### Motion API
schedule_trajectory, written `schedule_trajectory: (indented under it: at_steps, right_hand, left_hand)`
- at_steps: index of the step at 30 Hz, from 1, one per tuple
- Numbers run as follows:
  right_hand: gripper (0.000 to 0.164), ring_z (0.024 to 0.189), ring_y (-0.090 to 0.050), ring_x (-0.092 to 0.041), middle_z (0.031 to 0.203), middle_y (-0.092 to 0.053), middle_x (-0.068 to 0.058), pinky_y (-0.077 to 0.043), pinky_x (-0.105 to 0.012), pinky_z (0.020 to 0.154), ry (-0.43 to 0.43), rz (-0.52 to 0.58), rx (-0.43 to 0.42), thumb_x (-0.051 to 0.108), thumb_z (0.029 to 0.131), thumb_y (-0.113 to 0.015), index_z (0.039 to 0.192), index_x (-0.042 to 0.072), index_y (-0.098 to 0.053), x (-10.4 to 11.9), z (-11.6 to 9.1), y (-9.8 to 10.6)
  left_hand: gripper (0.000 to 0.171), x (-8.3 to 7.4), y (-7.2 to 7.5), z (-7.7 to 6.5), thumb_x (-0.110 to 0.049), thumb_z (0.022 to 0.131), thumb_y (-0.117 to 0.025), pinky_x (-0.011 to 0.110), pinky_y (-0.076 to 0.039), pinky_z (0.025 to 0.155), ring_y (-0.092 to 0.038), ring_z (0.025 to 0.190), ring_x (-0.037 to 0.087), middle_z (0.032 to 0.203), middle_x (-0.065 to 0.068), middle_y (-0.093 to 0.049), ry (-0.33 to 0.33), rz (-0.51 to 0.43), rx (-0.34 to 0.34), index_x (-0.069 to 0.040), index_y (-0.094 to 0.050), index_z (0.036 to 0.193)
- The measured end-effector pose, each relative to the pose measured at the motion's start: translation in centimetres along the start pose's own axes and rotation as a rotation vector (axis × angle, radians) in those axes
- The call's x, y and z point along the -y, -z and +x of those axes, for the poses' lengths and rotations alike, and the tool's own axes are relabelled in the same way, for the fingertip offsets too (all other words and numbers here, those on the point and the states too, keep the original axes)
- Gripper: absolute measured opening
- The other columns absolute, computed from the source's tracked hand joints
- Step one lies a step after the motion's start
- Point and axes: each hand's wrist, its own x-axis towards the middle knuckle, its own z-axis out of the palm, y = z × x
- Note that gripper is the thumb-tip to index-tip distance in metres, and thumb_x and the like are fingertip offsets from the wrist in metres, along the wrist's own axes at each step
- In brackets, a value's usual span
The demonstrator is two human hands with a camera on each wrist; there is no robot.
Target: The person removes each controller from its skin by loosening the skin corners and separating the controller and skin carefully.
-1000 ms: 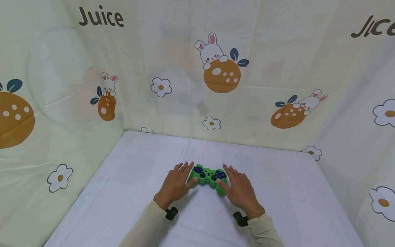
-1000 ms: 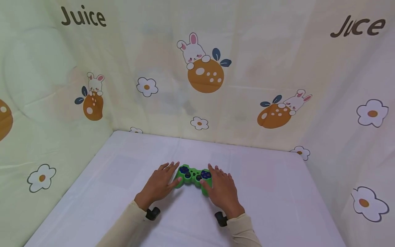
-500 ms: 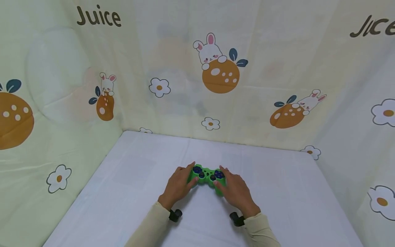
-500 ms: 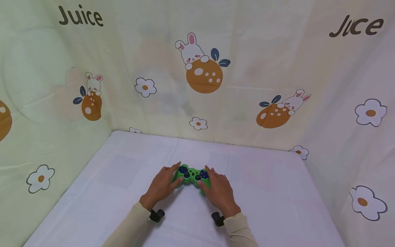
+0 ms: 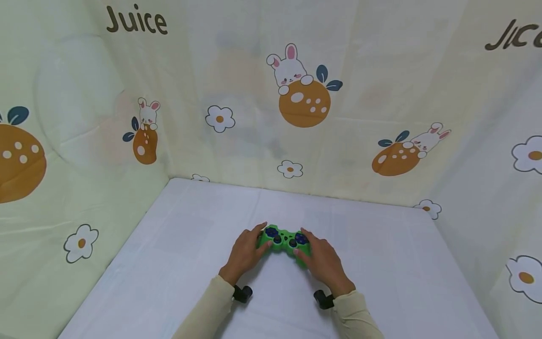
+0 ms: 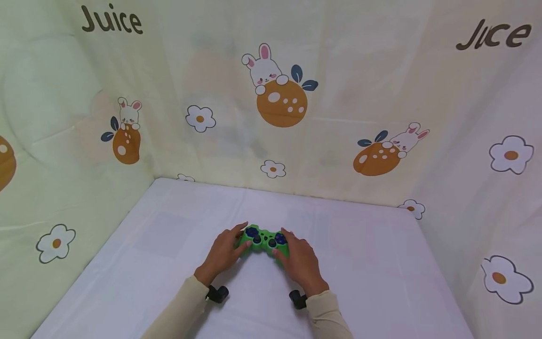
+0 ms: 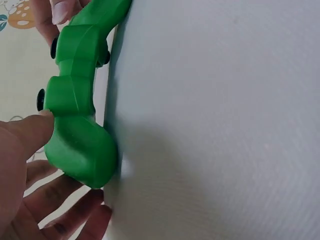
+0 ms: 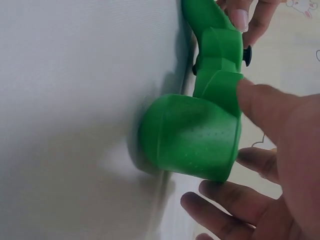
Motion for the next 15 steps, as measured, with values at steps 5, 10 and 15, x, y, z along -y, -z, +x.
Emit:
schedule_trajectory:
  at_steps: [5,10,15]
  right_hand:
    - [0.064,0.130,-0.062,-0.043,0.143,-0.067,-0.018,-0.051,-0.061,0.105,-0.026,0.045,0.009,0.028,0.101,-0.075,0.159,0.016,-0.049,-0.40,0.27,-0.43]
    - [0.062,0.132,-0.061,-0.043,0.143,-0.066,-0.019,-0.048,-0.061,0.109,-0.043,0.079,0.001,0.025,0.101,-0.075,0.158,0.016,-0.051,-0.69,0.50,-0.70]
    - [0.062,0.132,-0.061,-0.044,0.142,-0.067,-0.021,-0.047,-0.061,0.110,-0.045,0.091,-0.010,0.024,0.100,-0.076,0.156,0.015,-0.053,-0.92,0.58,-0.89]
  left_hand:
    - [0.056,0.09,-0.18,0.20,-0.031,0.099,-0.076,0.040,-0.051,0.085,-0.062,0.100,0.024,0.121,0.010,-0.076,0.057,-0.022,0.009,-0.012,-0.060,0.149]
    - [0.053,0.04,-0.33,0.27,-0.029,0.098,-0.077,0.042,-0.051,0.087,-0.063,0.099,0.023,0.117,0.010,-0.075,0.084,-0.026,0.006,-0.013,-0.062,0.146]
    - [0.051,0.19,-0.48,0.31,-0.028,0.098,-0.078,0.043,-0.052,0.089,-0.064,0.100,0.024,0.118,0.009,-0.076,0.082,-0.029,-0.004,-0.014,-0.064,0.145]
